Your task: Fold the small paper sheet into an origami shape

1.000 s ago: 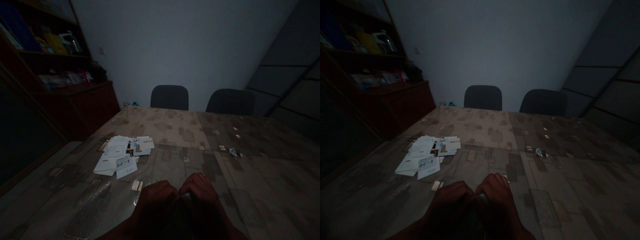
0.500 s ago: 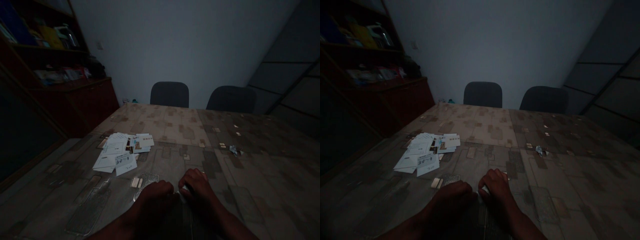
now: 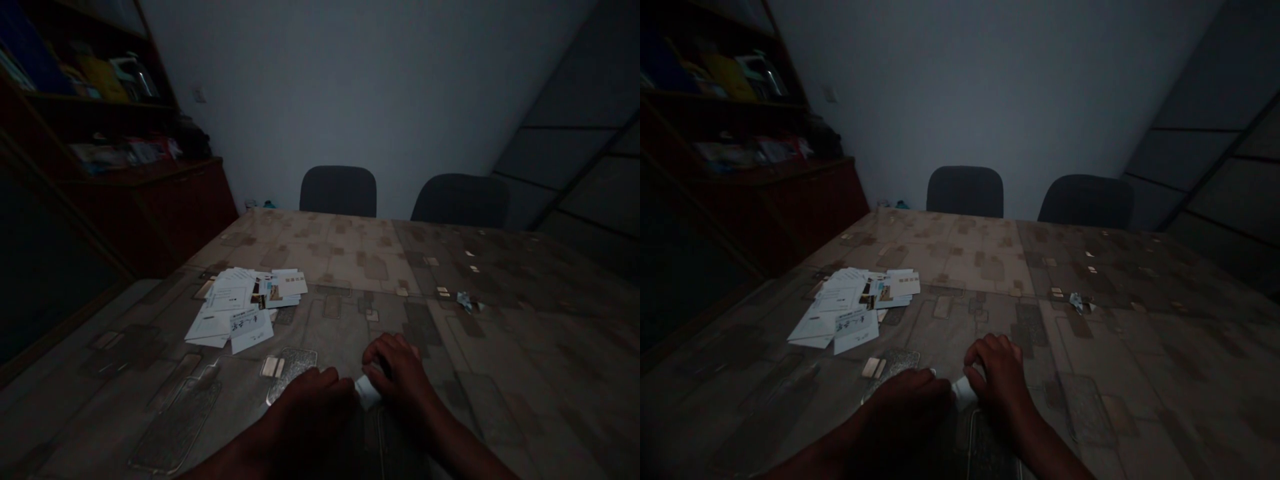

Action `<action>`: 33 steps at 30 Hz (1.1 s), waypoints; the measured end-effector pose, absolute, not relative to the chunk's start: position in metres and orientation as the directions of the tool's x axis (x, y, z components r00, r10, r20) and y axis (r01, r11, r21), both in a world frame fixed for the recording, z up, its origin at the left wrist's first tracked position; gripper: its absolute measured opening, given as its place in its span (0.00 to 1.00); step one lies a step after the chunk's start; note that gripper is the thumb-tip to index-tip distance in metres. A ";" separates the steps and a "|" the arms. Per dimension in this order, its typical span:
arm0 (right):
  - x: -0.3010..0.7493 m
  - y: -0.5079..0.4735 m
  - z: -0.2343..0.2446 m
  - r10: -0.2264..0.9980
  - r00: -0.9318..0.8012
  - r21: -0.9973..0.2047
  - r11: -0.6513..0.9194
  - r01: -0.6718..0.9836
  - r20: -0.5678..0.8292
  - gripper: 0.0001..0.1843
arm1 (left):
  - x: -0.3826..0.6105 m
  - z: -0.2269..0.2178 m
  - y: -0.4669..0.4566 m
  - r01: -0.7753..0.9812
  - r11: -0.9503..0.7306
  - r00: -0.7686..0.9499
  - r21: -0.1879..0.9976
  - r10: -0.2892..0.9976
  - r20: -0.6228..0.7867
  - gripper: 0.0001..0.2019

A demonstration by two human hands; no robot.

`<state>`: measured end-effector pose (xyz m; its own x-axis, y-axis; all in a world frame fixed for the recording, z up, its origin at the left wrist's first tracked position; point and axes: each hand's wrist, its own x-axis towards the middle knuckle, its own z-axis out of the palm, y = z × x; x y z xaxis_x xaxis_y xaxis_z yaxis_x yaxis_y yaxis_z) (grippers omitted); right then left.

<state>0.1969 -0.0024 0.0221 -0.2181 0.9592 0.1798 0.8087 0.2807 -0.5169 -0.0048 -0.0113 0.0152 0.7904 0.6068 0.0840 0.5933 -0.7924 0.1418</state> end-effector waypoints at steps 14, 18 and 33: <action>0.209 -0.009 0.032 0.948 -0.317 -0.468 0.295 0.833 0.033 0.07 | -0.003 -0.004 -0.013 0.669 -0.702 0.694 0.245 0.708 0.134 0.09; 0.203 -0.005 0.027 0.943 -0.332 -0.474 0.300 0.828 0.016 0.04 | -0.003 -0.005 -0.015 0.680 -0.687 0.670 0.255 0.724 0.164 0.11; 0.193 -0.004 0.022 0.958 -0.284 -0.499 0.266 0.825 0.042 0.07 | -0.008 0.001 -0.027 0.487 -0.874 0.854 0.007 0.478 0.205 0.03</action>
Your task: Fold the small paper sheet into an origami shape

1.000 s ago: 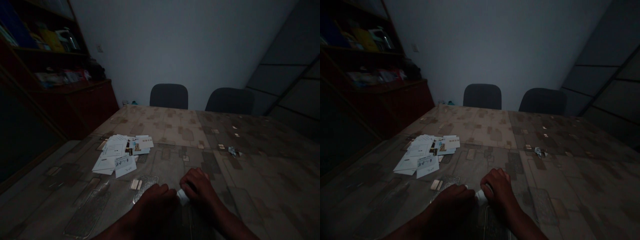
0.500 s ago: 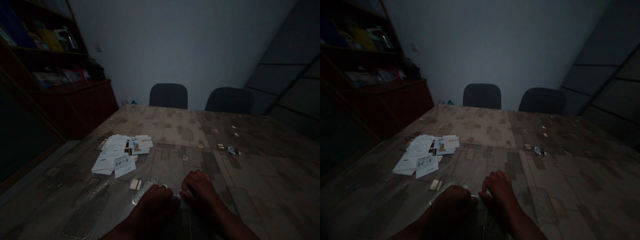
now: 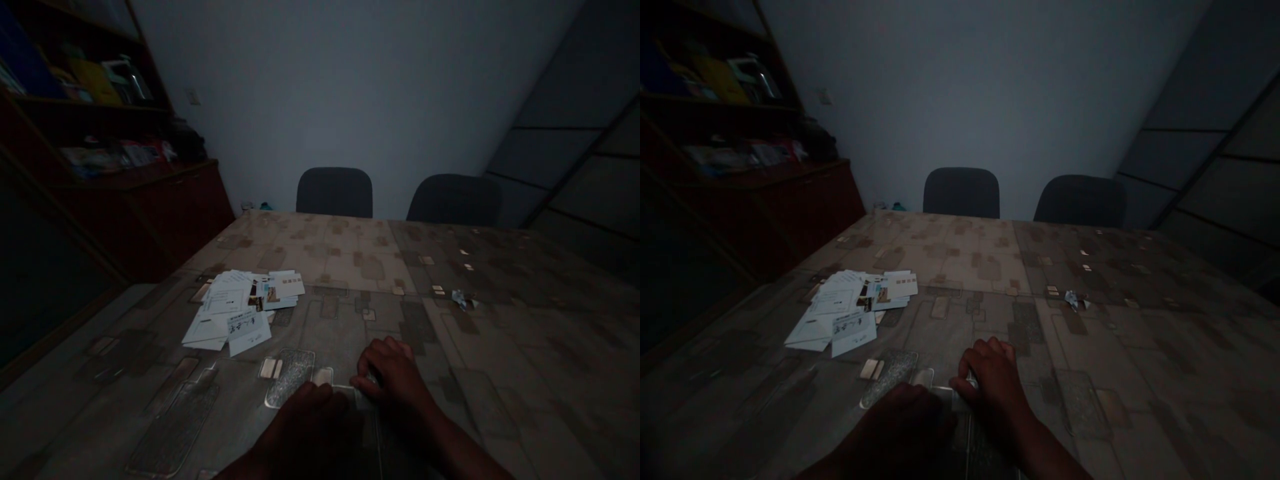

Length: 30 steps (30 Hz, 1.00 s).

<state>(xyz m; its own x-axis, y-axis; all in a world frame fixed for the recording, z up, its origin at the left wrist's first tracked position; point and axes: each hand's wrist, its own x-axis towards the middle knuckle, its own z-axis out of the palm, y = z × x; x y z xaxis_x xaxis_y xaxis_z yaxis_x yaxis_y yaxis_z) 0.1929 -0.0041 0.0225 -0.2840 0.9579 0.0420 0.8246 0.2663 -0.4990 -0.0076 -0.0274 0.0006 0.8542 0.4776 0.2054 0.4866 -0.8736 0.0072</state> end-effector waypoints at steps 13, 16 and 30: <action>0.221 -0.010 0.048 0.949 -0.282 -0.687 0.298 0.663 0.140 0.11 | -0.003 0.026 0.005 0.488 -0.812 0.729 0.321 0.581 0.362 0.06; 0.223 -0.017 0.046 0.919 -0.370 -0.623 0.369 0.690 0.134 0.08 | 0.005 0.018 0.013 0.506 -0.823 0.765 0.258 0.566 0.306 0.06; 0.226 -0.043 0.020 0.937 -0.349 -0.394 0.331 0.857 0.028 0.08 | 0.020 0.007 -0.019 0.523 -0.844 0.733 0.114 0.515 0.445 0.11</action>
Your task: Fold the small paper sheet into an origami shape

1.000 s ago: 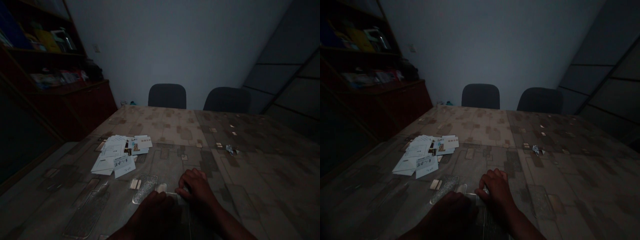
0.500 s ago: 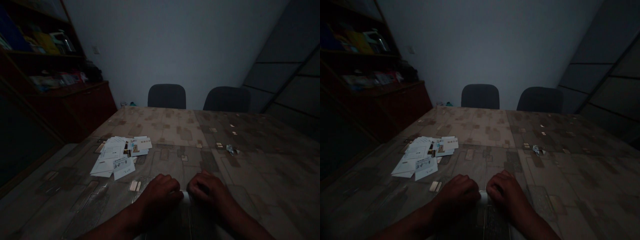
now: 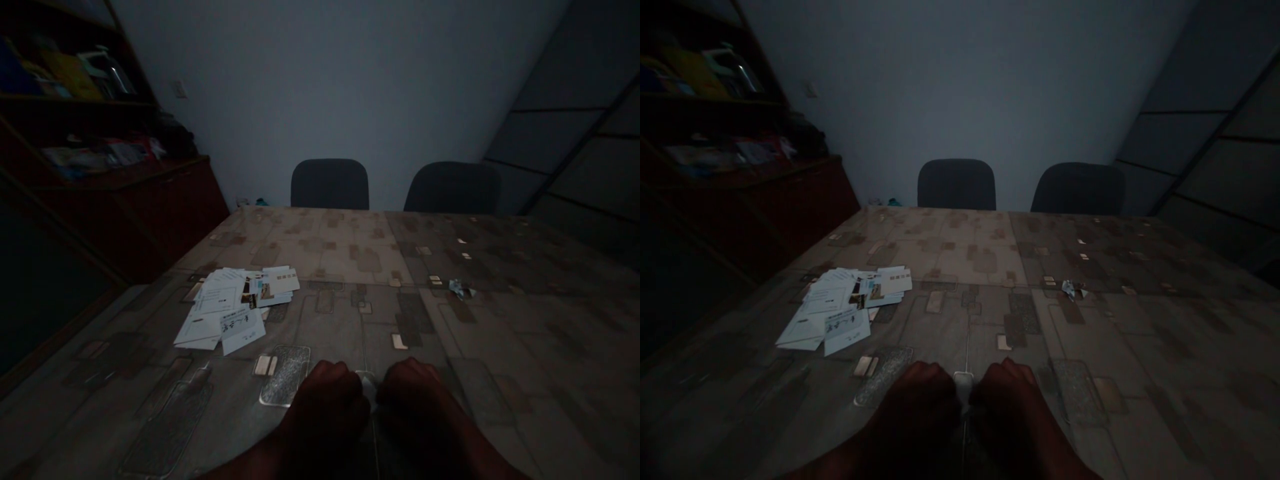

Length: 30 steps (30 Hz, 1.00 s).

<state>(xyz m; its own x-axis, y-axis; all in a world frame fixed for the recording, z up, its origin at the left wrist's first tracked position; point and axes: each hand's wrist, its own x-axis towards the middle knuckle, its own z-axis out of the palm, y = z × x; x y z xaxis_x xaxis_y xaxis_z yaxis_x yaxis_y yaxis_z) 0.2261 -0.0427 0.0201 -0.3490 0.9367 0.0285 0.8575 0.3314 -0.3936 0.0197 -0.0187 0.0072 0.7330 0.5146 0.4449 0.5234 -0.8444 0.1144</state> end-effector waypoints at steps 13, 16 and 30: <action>0.226 -0.044 0.018 0.929 -0.368 -0.502 0.341 0.795 0.048 0.10 | 0.022 0.008 -0.017 0.517 -0.845 0.724 0.136 0.517 0.458 0.12; 0.230 -0.041 0.017 0.916 -0.397 -0.531 0.368 0.763 0.063 0.15 | 0.022 0.008 -0.017 0.491 -0.862 0.740 0.123 0.488 0.464 0.12; 0.224 -0.038 0.023 0.929 -0.369 -0.480 0.340 0.809 0.036 0.14 | 0.023 0.018 -0.014 0.540 -0.830 0.699 0.138 0.534 0.475 0.14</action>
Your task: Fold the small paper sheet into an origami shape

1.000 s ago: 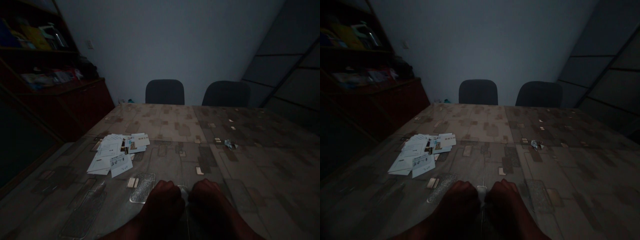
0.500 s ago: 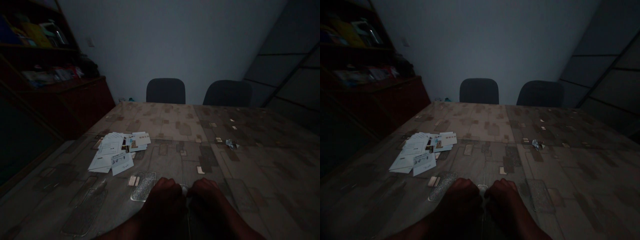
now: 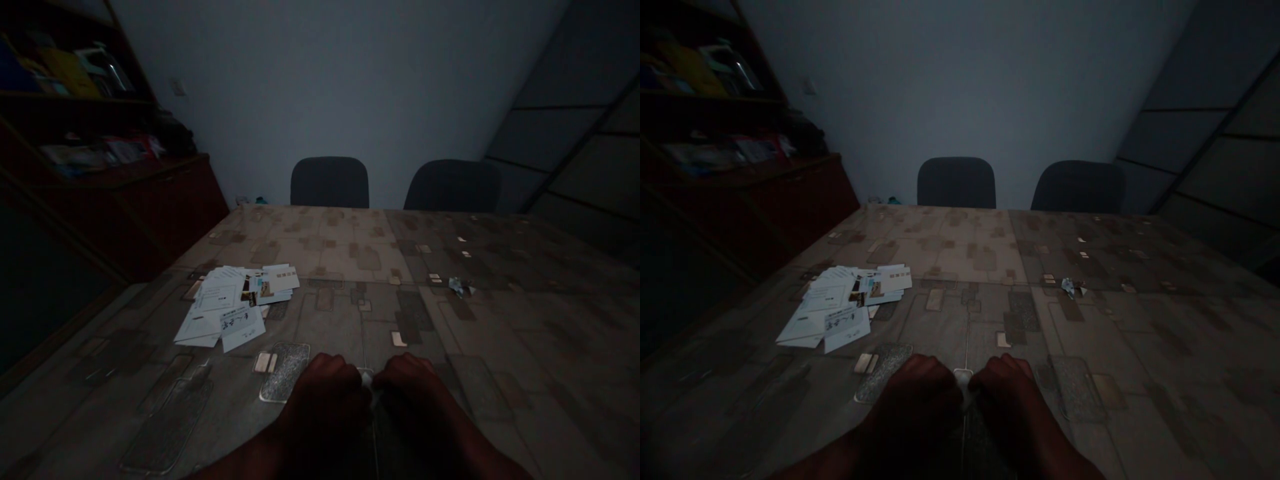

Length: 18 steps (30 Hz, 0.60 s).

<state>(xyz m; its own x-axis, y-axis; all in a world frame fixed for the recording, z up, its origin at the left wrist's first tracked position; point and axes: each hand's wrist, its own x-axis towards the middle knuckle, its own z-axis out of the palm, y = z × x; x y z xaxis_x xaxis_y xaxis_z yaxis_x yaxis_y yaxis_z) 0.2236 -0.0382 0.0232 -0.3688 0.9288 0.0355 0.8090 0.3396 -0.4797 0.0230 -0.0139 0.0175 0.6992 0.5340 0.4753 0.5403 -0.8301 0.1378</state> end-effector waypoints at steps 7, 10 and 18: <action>0.221 -0.039 0.029 0.931 -0.365 -0.445 0.336 0.830 0.023 0.13 | 0.025 0.007 -0.015 0.573 -0.811 0.683 0.120 0.553 0.477 0.14; 0.220 -0.041 0.028 0.928 -0.372 -0.445 0.349 0.825 0.037 0.12 | 0.024 0.007 -0.016 0.569 -0.810 0.667 0.143 0.556 0.496 0.13; 0.217 -0.044 0.025 0.932 -0.355 -0.459 0.347 0.818 0.073 0.08 | 0.020 0.012 -0.018 0.579 -0.731 0.640 0.360 0.681 0.356 0.07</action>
<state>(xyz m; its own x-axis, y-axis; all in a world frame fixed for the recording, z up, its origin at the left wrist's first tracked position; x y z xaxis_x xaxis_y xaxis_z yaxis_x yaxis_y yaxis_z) 0.2173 -0.0441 0.0251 -0.3549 0.9320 0.0732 0.8176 0.3474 -0.4591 0.0203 -0.0179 0.0121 0.6396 0.6814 0.3558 0.5790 -0.7315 0.3602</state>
